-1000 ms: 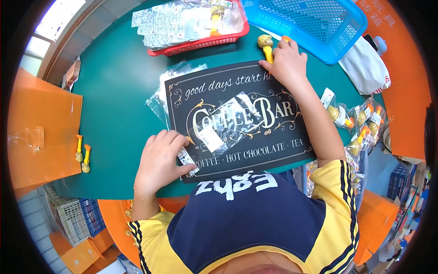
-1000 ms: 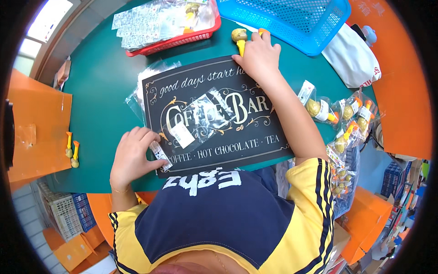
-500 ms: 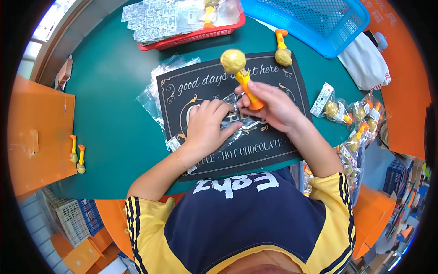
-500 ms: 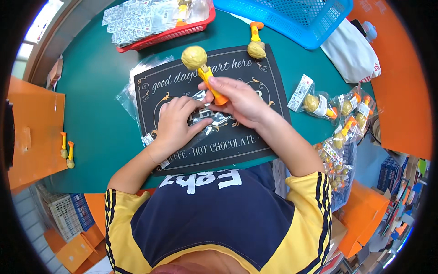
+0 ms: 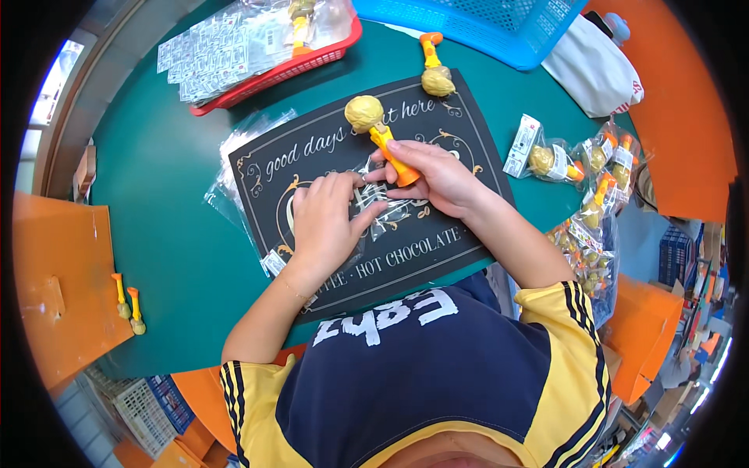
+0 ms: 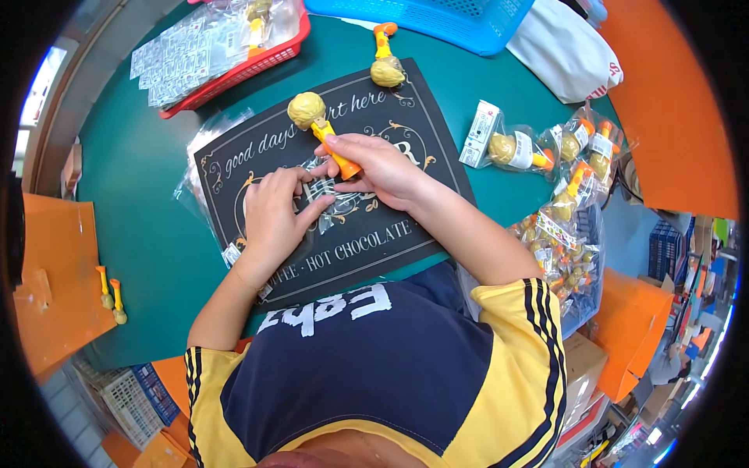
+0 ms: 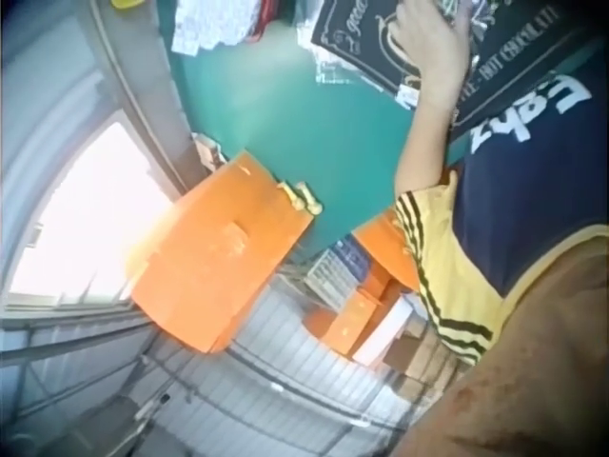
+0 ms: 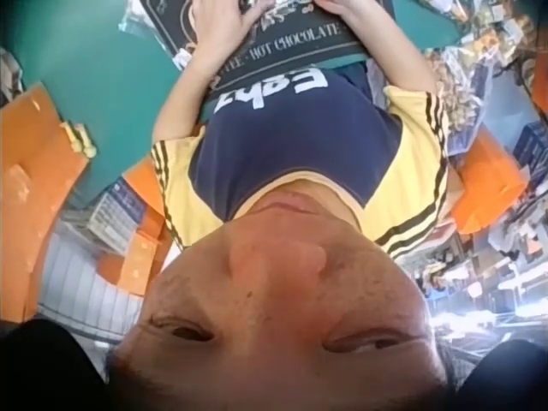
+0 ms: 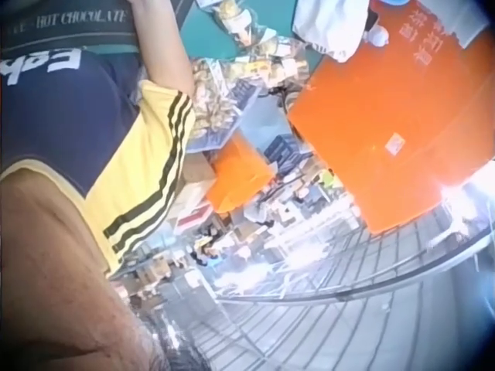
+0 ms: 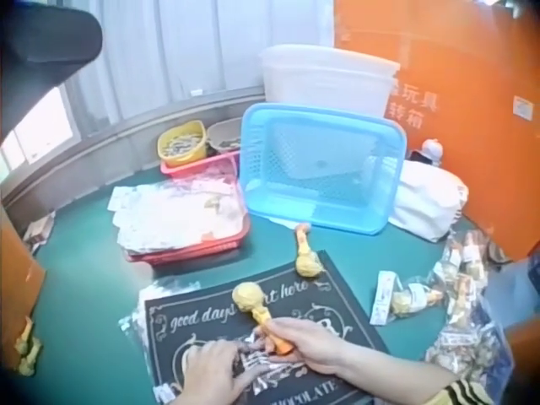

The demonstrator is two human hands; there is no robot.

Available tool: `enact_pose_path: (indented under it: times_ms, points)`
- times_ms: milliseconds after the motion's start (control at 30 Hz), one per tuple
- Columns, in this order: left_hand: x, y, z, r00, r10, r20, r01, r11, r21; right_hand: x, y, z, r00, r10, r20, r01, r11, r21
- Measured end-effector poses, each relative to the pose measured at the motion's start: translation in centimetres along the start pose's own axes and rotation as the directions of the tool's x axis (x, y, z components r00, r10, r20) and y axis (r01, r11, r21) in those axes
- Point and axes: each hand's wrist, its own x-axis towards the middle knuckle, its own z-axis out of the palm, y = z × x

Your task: Packaging toy figurines into plastic bags and sealing them with labels.

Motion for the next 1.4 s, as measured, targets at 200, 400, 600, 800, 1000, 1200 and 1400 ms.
enact_pose_path:
  times_ms: [200, 400, 600, 800, 1000, 1200, 1400]
  points:
    - [-0.4, -0.4, 0.0, 0.999, -0.032, -0.021, 0.03, 0.994, -0.109, -0.2, 0.0, 0.1, 1.0, 0.012, -0.011, -0.013, 0.999, -0.038]
    - [-0.9, -1.9, -0.2, 0.997, -0.031, -0.07, 0.01, 0.959, -0.282, -0.4, 0.0, -0.3, 1.0, 0.007, 0.016, -0.005, 0.996, -0.092]
    - [-0.4, -0.3, -0.1, 0.997, 0.047, -0.067, -0.05, 0.998, -0.035, -0.1, 0.1, -0.8, 0.999, 0.025, 0.041, -0.022, 0.997, -0.079]
    - [-0.7, -1.0, 0.2, 0.995, 0.051, -0.088, -0.063, 0.987, -0.147, -0.3, 0.1, -0.5, 0.998, 0.015, 0.06, -0.01, 0.996, -0.09]
    - [-0.8, -1.0, -0.3, 0.99, 0.043, -0.133, -0.082, 0.952, -0.296, -1.6, -0.7, -1.4, 0.996, -0.026, 0.09, 0.047, 0.97, -0.238]
    - [-0.9, -1.0, -0.2, 0.986, 0.051, -0.156, -0.106, 0.924, -0.368, -5.3, -2.6, -3.6, 0.987, -0.128, 0.096, 0.159, 0.852, -0.499]
    - [-0.9, -0.6, -0.5, 0.975, 0.102, -0.196, -0.167, 0.919, -0.357, -7.1, -5.2, -4.6, 0.939, -0.255, 0.23, 0.32, 0.409, -0.855]
